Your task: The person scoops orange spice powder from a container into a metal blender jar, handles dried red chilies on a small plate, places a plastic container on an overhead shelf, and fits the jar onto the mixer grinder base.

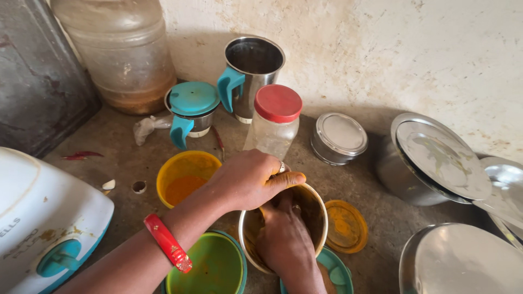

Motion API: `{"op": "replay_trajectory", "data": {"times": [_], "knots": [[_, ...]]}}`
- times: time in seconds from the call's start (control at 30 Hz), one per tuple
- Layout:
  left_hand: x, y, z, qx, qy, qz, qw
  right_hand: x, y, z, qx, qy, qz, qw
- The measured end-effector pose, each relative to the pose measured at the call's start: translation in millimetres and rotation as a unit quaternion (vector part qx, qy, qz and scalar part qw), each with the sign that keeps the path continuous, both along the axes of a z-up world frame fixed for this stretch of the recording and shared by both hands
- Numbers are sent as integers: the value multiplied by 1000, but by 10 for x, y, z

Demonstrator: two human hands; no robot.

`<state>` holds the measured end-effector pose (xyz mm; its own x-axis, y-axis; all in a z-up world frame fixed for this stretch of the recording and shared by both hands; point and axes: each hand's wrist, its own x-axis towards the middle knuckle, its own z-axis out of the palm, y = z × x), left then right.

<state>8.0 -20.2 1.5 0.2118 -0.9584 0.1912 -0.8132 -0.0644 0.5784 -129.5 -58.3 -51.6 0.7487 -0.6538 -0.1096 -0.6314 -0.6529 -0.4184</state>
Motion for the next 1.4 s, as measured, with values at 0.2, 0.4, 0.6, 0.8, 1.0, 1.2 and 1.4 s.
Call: {"op": "replay_trajectory", "data": {"times": [0.2, 0.4, 0.6, 0.8, 1.0, 1.2, 1.4], "knots": [[27, -10, 11, 19, 8, 8, 1000, 17, 13, 151, 9, 91, 34, 995], [21, 8, 31, 15, -7, -6, 1000, -61, -12, 101, -61, 140, 110, 982], [-48, -24, 23, 8, -32, -15, 999, -86, -81, -9, -1, 175, 8, 985], [-96, 2, 37, -14, -17, -16, 1000, -250, -197, 21, -22, 197, -115, 973], [-96, 63, 15, -29, -17, -11, 999, -202, -197, -142, 0, 197, -12, 980], [-40, 145, -18, -49, -8, -15, 999, -87, -57, -110, -45, 208, 57, 976], [-40, 150, -14, -27, -5, -10, 1000, -86, -33, 25, 16, 285, 58, 957]]}}
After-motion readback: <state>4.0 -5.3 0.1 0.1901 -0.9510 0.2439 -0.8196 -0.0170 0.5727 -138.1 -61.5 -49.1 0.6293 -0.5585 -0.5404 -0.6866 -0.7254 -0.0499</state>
